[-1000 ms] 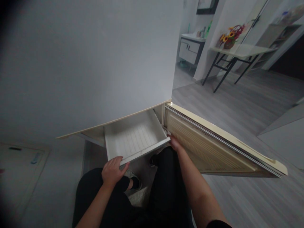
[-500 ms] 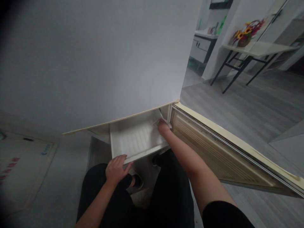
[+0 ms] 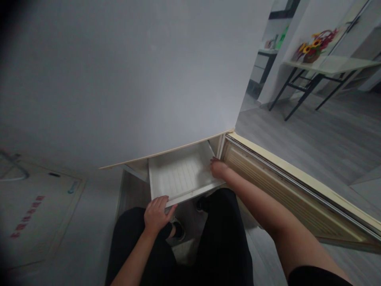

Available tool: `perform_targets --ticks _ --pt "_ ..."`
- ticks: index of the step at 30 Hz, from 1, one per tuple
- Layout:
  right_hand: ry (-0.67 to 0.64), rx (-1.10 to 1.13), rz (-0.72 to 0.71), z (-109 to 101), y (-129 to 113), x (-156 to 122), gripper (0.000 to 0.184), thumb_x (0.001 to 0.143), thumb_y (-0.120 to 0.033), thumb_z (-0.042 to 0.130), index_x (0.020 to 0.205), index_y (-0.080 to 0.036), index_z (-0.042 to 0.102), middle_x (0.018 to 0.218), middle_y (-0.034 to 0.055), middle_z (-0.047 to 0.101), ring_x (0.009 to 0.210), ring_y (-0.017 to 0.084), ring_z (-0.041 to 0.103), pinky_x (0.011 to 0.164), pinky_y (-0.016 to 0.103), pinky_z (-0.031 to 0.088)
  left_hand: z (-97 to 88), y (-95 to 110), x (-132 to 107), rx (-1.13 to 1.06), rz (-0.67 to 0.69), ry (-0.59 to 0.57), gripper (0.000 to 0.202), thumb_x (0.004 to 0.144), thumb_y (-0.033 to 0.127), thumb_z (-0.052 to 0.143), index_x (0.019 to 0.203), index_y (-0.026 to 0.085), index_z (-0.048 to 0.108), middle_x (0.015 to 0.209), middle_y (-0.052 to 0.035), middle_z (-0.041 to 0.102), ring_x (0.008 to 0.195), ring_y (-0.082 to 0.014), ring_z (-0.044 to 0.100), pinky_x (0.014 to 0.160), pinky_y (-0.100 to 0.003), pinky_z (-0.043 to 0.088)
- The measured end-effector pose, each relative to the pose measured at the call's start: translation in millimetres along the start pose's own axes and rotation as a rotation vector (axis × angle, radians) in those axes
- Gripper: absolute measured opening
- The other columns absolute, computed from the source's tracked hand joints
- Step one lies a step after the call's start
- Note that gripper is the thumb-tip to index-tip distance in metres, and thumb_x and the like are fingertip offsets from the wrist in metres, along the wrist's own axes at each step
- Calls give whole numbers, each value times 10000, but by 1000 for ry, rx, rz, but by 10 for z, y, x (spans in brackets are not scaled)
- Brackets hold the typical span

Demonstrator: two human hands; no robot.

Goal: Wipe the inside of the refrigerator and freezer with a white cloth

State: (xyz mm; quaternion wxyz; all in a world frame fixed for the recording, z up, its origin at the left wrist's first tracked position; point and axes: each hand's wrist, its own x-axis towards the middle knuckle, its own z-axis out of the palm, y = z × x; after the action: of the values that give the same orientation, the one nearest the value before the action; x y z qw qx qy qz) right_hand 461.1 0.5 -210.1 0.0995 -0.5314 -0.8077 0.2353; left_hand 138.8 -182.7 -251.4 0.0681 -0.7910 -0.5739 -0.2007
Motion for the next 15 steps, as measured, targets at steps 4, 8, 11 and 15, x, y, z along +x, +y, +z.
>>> perform_targets --ticks 4,8,11,15 --pt "82 -34 71 24 17 -445 253 893 -125 529 1027 -108 743 1157 198 704 1219 310 613 1091 411 451 -6 16 3 4 -4 -7 329 959 505 570 1010 198 678 959 -105 732 903 -281 654 854 -402 444" --pt "283 114 416 117 9 -594 418 1005 -287 411 1316 -106 623 1202 207 683 1117 325 656 1022 440 482 -5 30 16 0 -9 6 350 955 521 569 994 192 681 960 -105 734 898 -282 655 850 -400 447" --pt "225 234 447 118 -9 -375 430 1019 -322 425 1355 -115 596 1242 210 677 1179 324 630 1060 449 458 11 22 14 -10 -11 13 361 951 526 572 998 185 684 963 -107 735 901 -287 656 846 -402 449" --pt "253 319 218 -25 -109 24 400 1039 -417 493 1326 -164 610 1301 130 646 1223 249 596 1087 436 458 32 7 3 -6 5 16 370 952 516 578 1017 168 685 988 -115 738 923 -290 655 865 -400 443"
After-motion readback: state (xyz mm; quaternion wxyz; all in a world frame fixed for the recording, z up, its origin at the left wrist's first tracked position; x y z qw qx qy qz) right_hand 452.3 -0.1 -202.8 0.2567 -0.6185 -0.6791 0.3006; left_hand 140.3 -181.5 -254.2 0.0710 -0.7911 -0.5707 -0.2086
